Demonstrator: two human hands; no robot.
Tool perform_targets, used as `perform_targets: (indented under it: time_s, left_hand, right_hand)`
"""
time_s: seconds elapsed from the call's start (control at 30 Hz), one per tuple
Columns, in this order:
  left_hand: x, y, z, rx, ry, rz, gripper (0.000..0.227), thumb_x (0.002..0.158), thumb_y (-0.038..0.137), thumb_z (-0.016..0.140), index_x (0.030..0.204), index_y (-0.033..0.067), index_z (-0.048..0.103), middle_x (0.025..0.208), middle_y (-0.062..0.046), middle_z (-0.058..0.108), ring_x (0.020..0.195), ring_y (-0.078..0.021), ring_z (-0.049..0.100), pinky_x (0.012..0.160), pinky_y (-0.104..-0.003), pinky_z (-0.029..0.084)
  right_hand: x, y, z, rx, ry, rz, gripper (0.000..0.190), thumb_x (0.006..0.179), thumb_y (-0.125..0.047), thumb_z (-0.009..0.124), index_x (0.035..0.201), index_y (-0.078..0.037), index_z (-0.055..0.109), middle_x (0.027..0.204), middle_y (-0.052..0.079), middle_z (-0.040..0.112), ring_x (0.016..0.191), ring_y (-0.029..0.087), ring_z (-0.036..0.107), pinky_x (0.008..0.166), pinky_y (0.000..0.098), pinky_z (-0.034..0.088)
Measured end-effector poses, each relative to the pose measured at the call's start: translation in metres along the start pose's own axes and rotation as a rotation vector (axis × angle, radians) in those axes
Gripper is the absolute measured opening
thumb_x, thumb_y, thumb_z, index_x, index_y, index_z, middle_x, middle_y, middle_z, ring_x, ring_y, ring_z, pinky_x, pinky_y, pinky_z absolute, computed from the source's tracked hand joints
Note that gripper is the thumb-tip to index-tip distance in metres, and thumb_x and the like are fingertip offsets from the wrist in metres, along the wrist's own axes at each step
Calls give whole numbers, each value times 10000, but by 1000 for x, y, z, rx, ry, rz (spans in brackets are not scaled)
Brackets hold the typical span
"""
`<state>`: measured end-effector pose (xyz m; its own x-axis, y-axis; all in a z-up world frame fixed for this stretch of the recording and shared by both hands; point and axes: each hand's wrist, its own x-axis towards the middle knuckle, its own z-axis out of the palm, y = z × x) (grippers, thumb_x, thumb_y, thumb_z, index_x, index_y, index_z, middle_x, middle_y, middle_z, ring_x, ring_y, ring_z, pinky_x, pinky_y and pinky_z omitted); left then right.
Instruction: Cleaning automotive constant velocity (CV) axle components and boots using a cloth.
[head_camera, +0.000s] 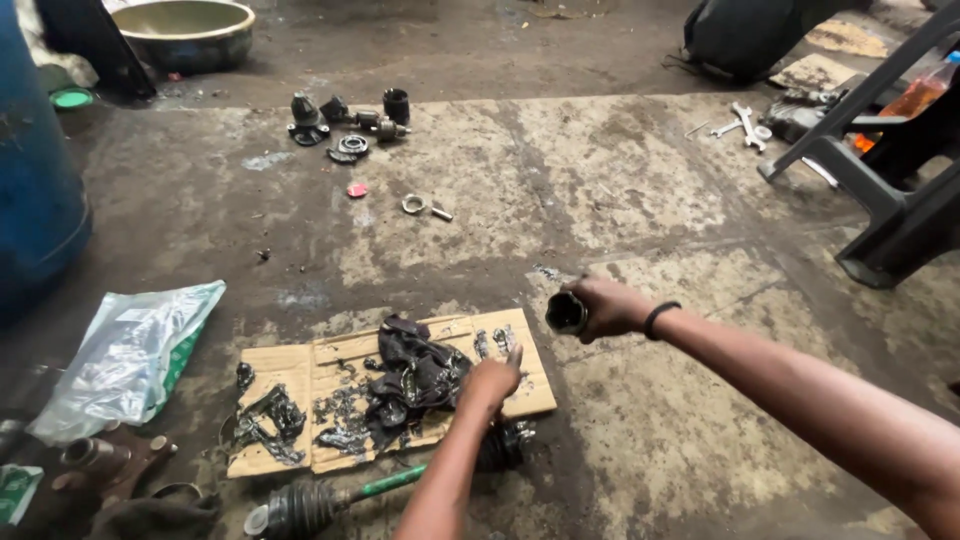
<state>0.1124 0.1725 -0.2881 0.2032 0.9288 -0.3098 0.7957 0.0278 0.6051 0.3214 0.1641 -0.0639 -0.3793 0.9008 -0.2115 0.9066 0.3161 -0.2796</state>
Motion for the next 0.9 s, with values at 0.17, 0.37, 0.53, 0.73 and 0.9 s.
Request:
perform_targets:
  time_s: [0.17,0.37,0.53,0.73,0.9]
  left_hand:
    - [-120,62,-157,-456,-183,-94,651,947,647,489,1298,136,687,972,-245,712,882,-365,748,796,-541,557]
    - [-163,74,-195,-321,75,465,603,785,447,758,1339,229,654,1375,-165,541,1302,-295,529,1080,-455,481]
    - [-171,106,-215,110,28,528,740,689,264,811,1395,284,589,1608,-147,227,1522,-351,174,1217,-507,217]
    - [-155,108,-213,614,19,678,533,831,50,611,1330,237,634,1635,-219,171,1532,-380,121,1238,-553,52]
    - [-169,101,-204,759,63,614,249,864,-1,563,1004,98,744,1617,-285,260,1519,-464,186,1224,-594,132]
  right_hand:
    - [-29,-23,-8,10,315,-153,688,619,-180,934,1227,-128,615,1214,140,637,1218,348,529,926,480,520]
    - [-23,-49,-12,81,365,-255,601,647,-198,911,1171,-141,622,1171,68,661,1163,289,577,984,429,518]
    - [-30,-76,-18,26,282,-270,603,650,-203,897,1181,-149,617,1164,48,664,1176,283,563,988,432,544]
    - [-23,-86,-11,-44,246,-374,690,622,-232,915,1224,-153,588,1217,45,654,1237,296,530,1062,490,485]
    - [-21,-99,-20,-124,173,-247,627,680,-276,878,1217,-166,573,1232,37,639,1249,283,545,1111,428,483]
